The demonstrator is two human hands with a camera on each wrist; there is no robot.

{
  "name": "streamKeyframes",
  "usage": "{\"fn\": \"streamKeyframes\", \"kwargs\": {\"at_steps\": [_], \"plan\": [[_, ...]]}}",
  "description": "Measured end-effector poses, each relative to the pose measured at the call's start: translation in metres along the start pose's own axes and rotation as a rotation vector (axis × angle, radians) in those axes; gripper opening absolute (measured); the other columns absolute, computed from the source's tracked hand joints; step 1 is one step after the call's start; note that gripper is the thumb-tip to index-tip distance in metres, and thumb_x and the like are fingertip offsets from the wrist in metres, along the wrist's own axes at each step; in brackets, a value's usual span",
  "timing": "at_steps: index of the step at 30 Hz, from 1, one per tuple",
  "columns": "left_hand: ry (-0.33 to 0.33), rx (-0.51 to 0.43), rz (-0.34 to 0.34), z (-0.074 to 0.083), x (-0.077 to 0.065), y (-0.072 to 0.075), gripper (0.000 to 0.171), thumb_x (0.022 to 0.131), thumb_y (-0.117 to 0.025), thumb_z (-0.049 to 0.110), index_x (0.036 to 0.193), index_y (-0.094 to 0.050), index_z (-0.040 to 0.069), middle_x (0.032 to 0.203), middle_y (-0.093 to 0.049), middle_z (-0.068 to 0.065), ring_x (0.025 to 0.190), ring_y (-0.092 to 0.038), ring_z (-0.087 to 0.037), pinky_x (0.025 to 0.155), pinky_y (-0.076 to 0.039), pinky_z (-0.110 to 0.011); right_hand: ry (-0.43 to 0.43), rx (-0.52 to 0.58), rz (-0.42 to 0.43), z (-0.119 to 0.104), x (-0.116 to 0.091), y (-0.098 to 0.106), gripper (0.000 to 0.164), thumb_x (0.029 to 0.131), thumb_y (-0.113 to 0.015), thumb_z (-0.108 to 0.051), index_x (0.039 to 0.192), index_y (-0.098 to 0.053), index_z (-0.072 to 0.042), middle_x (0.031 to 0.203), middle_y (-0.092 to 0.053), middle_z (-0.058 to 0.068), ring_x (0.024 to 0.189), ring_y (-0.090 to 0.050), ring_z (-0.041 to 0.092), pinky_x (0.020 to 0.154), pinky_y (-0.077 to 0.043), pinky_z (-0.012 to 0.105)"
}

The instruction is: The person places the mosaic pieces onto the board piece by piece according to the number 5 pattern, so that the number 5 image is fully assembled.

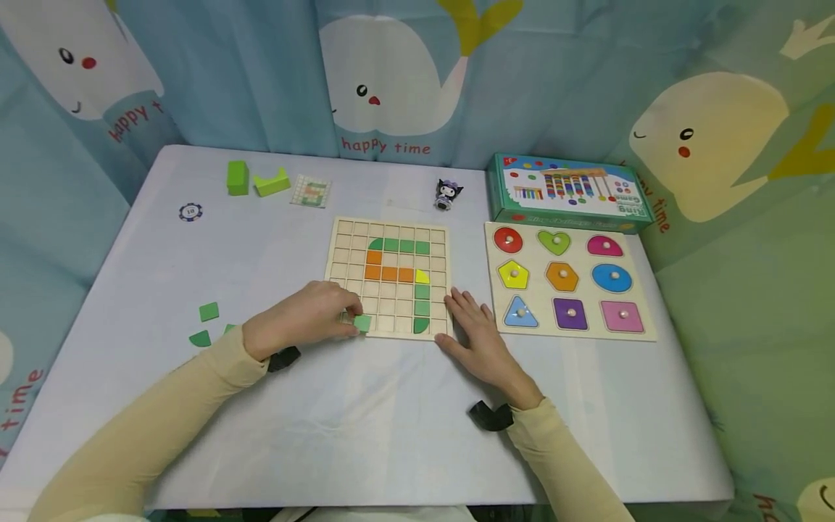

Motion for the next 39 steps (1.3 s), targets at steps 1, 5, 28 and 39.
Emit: {"fn": "streamKeyframes", "kwargs": {"at_steps": [1,5,28,39], "plan": [[-0.015,0.002,-0.001,0.004,0.006,-0.002,0.019,0.079,-0.083,0.019,0.091,-0.073,0.008,0.085,-0.069,0.002,0.073,-0.059,-0.012,0.074,-0.048,-0.033,-0.002,0.000,0.000,0.000,0.000,0.000,0.073,0.093,-0.068,-0.035,0.151,-0.036,-0.005,0.158,-0.025,0.010,0.146,-0.012,0.027,0.113,-0.003,0.053],[-0.050,-0.005,-0.001,0.017,0.030,-0.011,0.014,0.080,-0.081,0.016,0.088,-0.072,0.008,0.081,-0.068,0.001,0.070,-0.057,-0.010,0.072,-0.048,-0.030,-0.006,0.000,-0.001,0.000,0.000,0.000,0.073,0.093,-0.068,-0.034,0.151,-0.036,-0.005,0.158,-0.025,0.010,0.146,-0.012,0.027,0.113,-0.003,0.053],[-0.067,0.019,-0.006,0.026,0.053,-0.032,0.030,0.081,-0.082,0.027,0.100,-0.070,0.008,0.075,-0.056,0.005,0.072,-0.052,-0.012,0.069,-0.044,-0.030,0.002,0.007,0.001,0.000,0.001,-0.001,0.072,0.093,-0.066,-0.036,0.151,-0.036,-0.005,0.157,-0.026,0.009,0.146,-0.013,0.028,0.113,-0.004,0.054],[0.038,-0.155,0.048,-0.016,-0.019,0.009,0.030,0.088,-0.075,0.024,0.114,-0.070,0.008,0.097,-0.065,0.003,0.074,-0.052,-0.010,0.072,-0.044,-0.033,0.003,0.000,-0.004,0.000,0.000,0.000,0.073,0.093,-0.067,-0.035,0.151,-0.035,-0.004,0.158,-0.025,0.009,0.146,-0.012,0.026,0.113,-0.003,0.053]]}}
Point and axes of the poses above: each hand's wrist, its own x-axis towards the middle knuckle, its own y-axis out of the back of the hand, z = x × y, the point moved 3 cm from there along x, towards the middle knuckle
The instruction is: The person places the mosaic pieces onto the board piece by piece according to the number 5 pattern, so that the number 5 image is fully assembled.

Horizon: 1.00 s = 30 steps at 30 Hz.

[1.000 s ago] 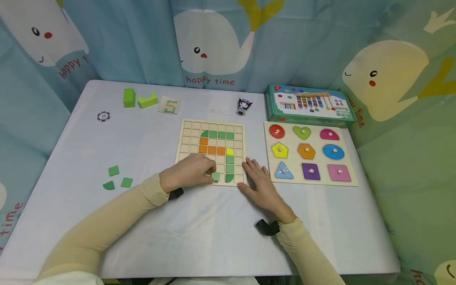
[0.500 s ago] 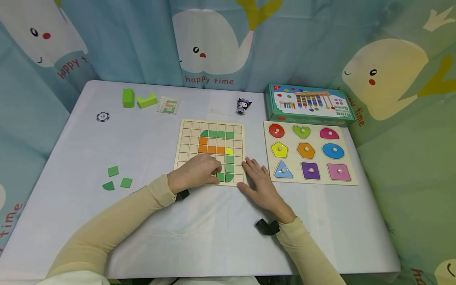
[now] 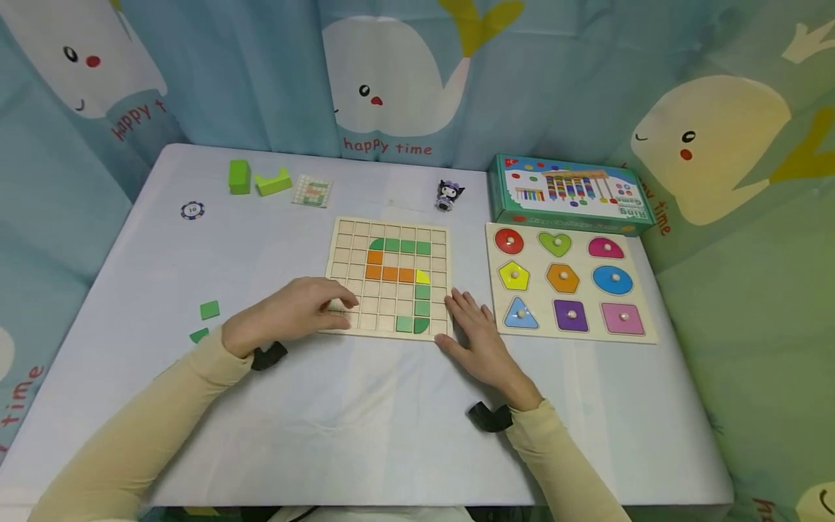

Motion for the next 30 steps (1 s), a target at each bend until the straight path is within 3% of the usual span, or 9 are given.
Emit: {"fn": "streamKeyframes", "kwargs": {"at_steps": [7,9,13,19,24,30], "plan": [[0.227,0.083,0.122,-0.047,-0.078,0.029,0.038,0.079,-0.084,0.021,0.113,-0.071,0.008,0.079,-0.056,0.004,0.069,-0.044,-0.013,0.062,-0.038,-0.031,0.016,-0.010,0.010,0.001,0.002,0.003,0.072,0.093,-0.067,-0.035,0.150,-0.036,-0.003,0.157,-0.026,0.011,0.146,-0.013,0.027,0.113,-0.003,0.054],[0.253,0.110,0.145,-0.057,-0.096,0.032,0.041,0.077,-0.085,0.021,0.113,-0.071,0.009,0.076,-0.052,0.005,0.067,-0.042,-0.012,0.061,-0.037,-0.030,0.017,-0.013,0.016,0.002,0.001,0.004,0.072,0.093,-0.067,-0.035,0.150,-0.036,-0.003,0.157,-0.026,0.011,0.146,-0.013,0.028,0.113,-0.004,0.054],[0.239,0.154,0.195,-0.069,-0.121,0.036,0.043,0.072,-0.088,0.021,0.110,-0.071,0.010,0.084,-0.056,0.006,0.065,-0.040,-0.010,0.058,-0.035,-0.027,0.018,-0.007,0.020,0.003,0.000,0.004,0.072,0.093,-0.067,-0.034,0.150,-0.036,-0.002,0.157,-0.027,0.012,0.146,-0.014,0.028,0.112,-0.004,0.055],[0.251,0.207,0.152,-0.077,-0.132,0.034,0.037,0.072,-0.087,0.019,0.105,-0.072,0.008,0.095,-0.061,0.003,0.080,-0.056,-0.015,0.069,-0.047,-0.037,0.012,0.001,0.016,0.005,0.000,0.001,0.073,0.093,-0.067,-0.035,0.150,-0.036,-0.002,0.157,-0.026,0.013,0.146,-0.013,0.030,0.112,-0.004,0.057],[0.275,0.220,0.129,-0.080,-0.135,0.033,0.031,0.074,-0.086,0.015,0.102,-0.073,0.008,0.092,-0.059,0.005,0.077,-0.054,-0.013,0.068,-0.047,-0.036,0.017,0.004,0.019,0.003,0.000,0.001,0.072,0.093,-0.067,-0.035,0.150,-0.036,-0.002,0.157,-0.026,0.012,0.146,-0.013,0.029,0.112,-0.004,0.056],[0.179,0.268,0.199,-0.076,-0.134,0.032,0.027,0.072,-0.086,0.013,0.095,-0.074,0.010,0.091,-0.057,0.004,0.073,-0.054,-0.011,0.063,-0.047,-0.032,0.013,0.001,0.013,0.002,0.000,0.000,0.073,0.093,-0.067,-0.036,0.150,-0.036,-0.003,0.157,-0.026,0.010,0.146,-0.013,0.027,0.113,-0.004,0.055]]}}
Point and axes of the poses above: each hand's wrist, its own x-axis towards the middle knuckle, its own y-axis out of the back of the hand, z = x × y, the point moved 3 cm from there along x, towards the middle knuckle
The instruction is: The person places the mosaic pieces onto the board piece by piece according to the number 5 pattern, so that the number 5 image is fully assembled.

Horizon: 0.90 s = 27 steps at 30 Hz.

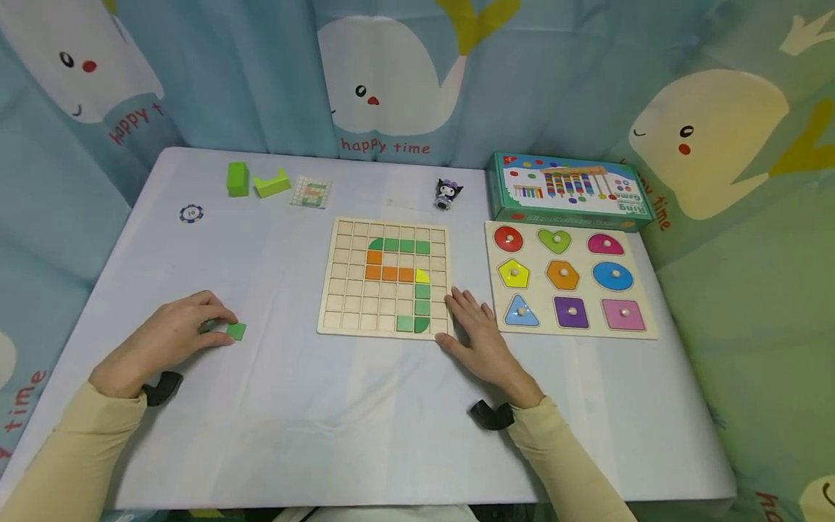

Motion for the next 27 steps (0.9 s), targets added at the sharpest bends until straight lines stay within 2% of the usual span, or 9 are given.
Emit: {"fn": "streamKeyframes", "kwargs": {"at_steps": [2,4,8,11,14,19,24,27], "plan": [[-0.015,0.004,0.020,0.004,0.002,0.000,0.027,0.072,-0.087,0.012,0.095,-0.073,0.011,0.094,-0.059,0.003,0.076,-0.058,-0.013,0.065,-0.049,-0.034,0.002,0.000,-0.001,0.000,0.000,0.000,0.072,0.093,-0.067,-0.035,0.150,-0.036,-0.003,0.157,-0.026,0.011,0.146,-0.013,0.028,0.113,-0.004,0.055],[-0.008,-0.011,0.010,0.010,0.006,0.000,0.027,0.074,-0.086,0.013,0.097,-0.072,0.010,0.096,-0.063,0.001,0.076,-0.058,-0.015,0.065,-0.049,-0.036,0.004,0.000,-0.002,-0.001,0.000,0.000,0.072,0.093,-0.067,-0.035,0.150,-0.036,-0.003,0.157,-0.026,0.011,0.146,-0.013,0.028,0.113,-0.004,0.055],[0.039,-0.047,-0.062,0.028,0.022,0.002,0.027,0.080,-0.082,0.016,0.103,-0.072,0.008,0.099,-0.069,-0.002,0.075,-0.057,-0.015,0.067,-0.049,-0.037,0.005,-0.003,0.001,0.000,0.000,-0.001,0.073,0.093,-0.067,-0.035,0.150,-0.036,-0.003,0.157,-0.026,0.011,0.146,-0.013,0.028,0.113,-0.004,0.055],[0.035,-0.061,-0.100,0.045,0.039,0.000,0.027,0.082,-0.081,0.019,0.105,-0.072,0.008,0.099,-0.070,-0.001,0.076,-0.057,-0.015,0.068,-0.048,-0.037,0.005,-0.002,0.003,0.000,-0.001,-0.001,0.073,0.093,-0.067,-0.036,0.151,-0.035,-0.004,0.157,-0.026,0.011,0.146,-0.013,0.028,0.112,-0.004,0.055],[-0.019,-0.082,-0.113,0.063,0.058,-0.006,0.028,0.082,-0.081,0.020,0.106,-0.073,0.008,0.100,-0.070,0.000,0.079,-0.060,-0.015,0.072,-0.049,-0.037,0.004,-0.004,0.004,0.000,-0.001,-0.001,0.074,0.093,-0.067,-0.036,0.151,-0.035,-0.004,0.157,-0.026,0.011,0.146,-0.013,0.028,0.113,-0.004,0.055],[-0.152,-0.115,-0.120,0.093,0.088,-0.024,0.031,0.082,-0.080,0.027,0.106,-0.073,0.008,0.101,-0.070,0.002,0.090,-0.065,-0.016,0.080,-0.051,-0.038,-0.001,-0.012,0.002,0.002,0.000,-0.002,0.073,0.093,-0.067,-0.037,0.151,-0.035,-0.004,0.157,-0.026,0.010,0.146,-0.013,0.028,0.113,-0.004,0.054],[-0.284,-0.115,-0.099,0.118,0.113,-0.043,0.027,0.084,-0.079,0.028,0.102,-0.073,0.009,0.097,-0.070,0.002,0.083,-0.063,-0.012,0.074,-0.050,-0.034,-0.010,-0.007,-0.004,0.002,0.000,-0.003,0.072,0.094,-0.066,-0.037,0.151,-0.035,-0.005,0.158,-0.025,0.009,0.146,-0.012,0.025,0.113,-0.003,0.053],[-0.326,-0.110,-0.069,0.128,0.125,-0.051,0.025,0.084,-0.079,0.028,0.099,-0.074,0.009,0.094,-0.069,0.003,0.080,-0.061,-0.010,0.072,-0.050,-0.033,-0.006,-0.005,-0.002,0.002,0.000,-0.003,0.072,0.093,-0.066,-0.036,0.151,-0.036,-0.005,0.158,-0.026,0.010,0.146,-0.012,0.027,0.113,-0.003,0.054]]}}
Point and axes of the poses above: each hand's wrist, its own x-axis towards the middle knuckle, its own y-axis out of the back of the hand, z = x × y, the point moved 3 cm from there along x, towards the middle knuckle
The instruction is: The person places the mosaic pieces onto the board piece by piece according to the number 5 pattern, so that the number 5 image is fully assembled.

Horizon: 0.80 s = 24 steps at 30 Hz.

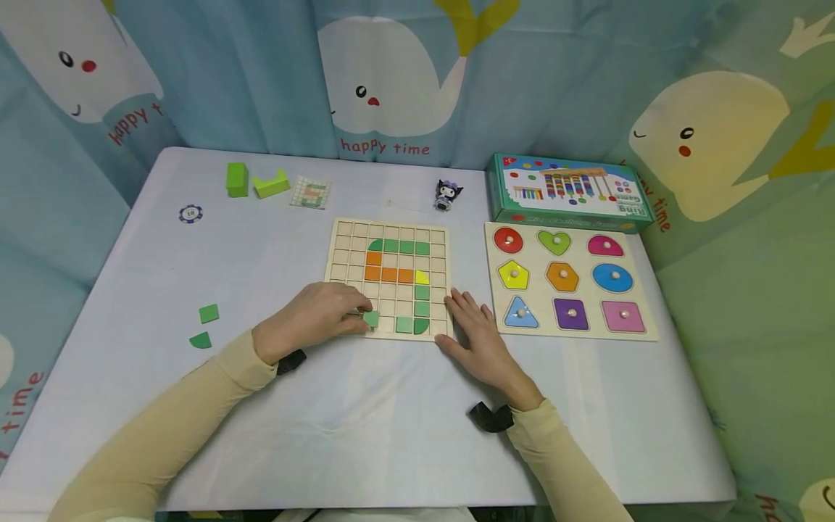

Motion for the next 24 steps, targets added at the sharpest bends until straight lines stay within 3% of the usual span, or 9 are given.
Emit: {"fn": "streamKeyframes", "kwargs": {"at_steps": [5,12,17,24], "plan": [[-0.022,0.017,0.005,0.004,0.017,-0.009,0.019,0.084,-0.079,0.027,0.092,-0.074,0.011,0.085,-0.067,0.005,0.071,-0.056,-0.008,0.066,-0.047,-0.029,-0.012,-0.003,-0.008,0.000,0.000,0.001,0.072,0.094,-0.066,-0.036,0.151,-0.035,-0.005,0.158,-0.025,0.009,0.146,-0.011,0.025,0.113,-0.003,0.052],[-0.008,0.040,-0.039,0.008,0.026,-0.017,0.012,0.084,-0.079,0.021,0.080,-0.069,0.015,0.073,-0.057,0.009,0.063,-0.047,-0.008,0.059,-0.042,-0.027,-0.006,0.003,0.001,-0.001,0.000,0.001,0.073,0.093,-0.067,-0.036,0.151,-0.036,-0.004,0.158,-0.026,0.010,0.146,-0.013,0.027,0.113,-0.003,0.054],[-0.001,0.061,-0.057,0.009,0.029,-0.021,0.010,0.083,-0.079,0.020,0.085,-0.072,0.013,0.081,-0.062,0.006,0.071,-0.053,-0.010,0.063,-0.046,-0.028,-0.009,0.001,-0.001,0.000,0.000,0.001,0.073,0.093,-0.066,-0.037,0.151,-0.036,-0.005,0.158,-0.025,0.008,0.146,-0.012,0.026,0.113,-0.003,0.053],[0.024,0.080,-0.098,0.010,0.030,-0.024,0.023,0.079,-0.083,0.030,0.090,-0.073,0.011,0.088,-0.065,0.003,0.079,-0.058,-0.013,0.068,-0.049,-0.031,0.007,0.003,0.015,-0.002,-0.001,0.001,0.071,0.094,-0.066,-0.035,0.150,-0.036,-0.003,0.157,-0.026,0.011,0.146,-0.014,0.028,0.113,-0.004,0.054]]}}
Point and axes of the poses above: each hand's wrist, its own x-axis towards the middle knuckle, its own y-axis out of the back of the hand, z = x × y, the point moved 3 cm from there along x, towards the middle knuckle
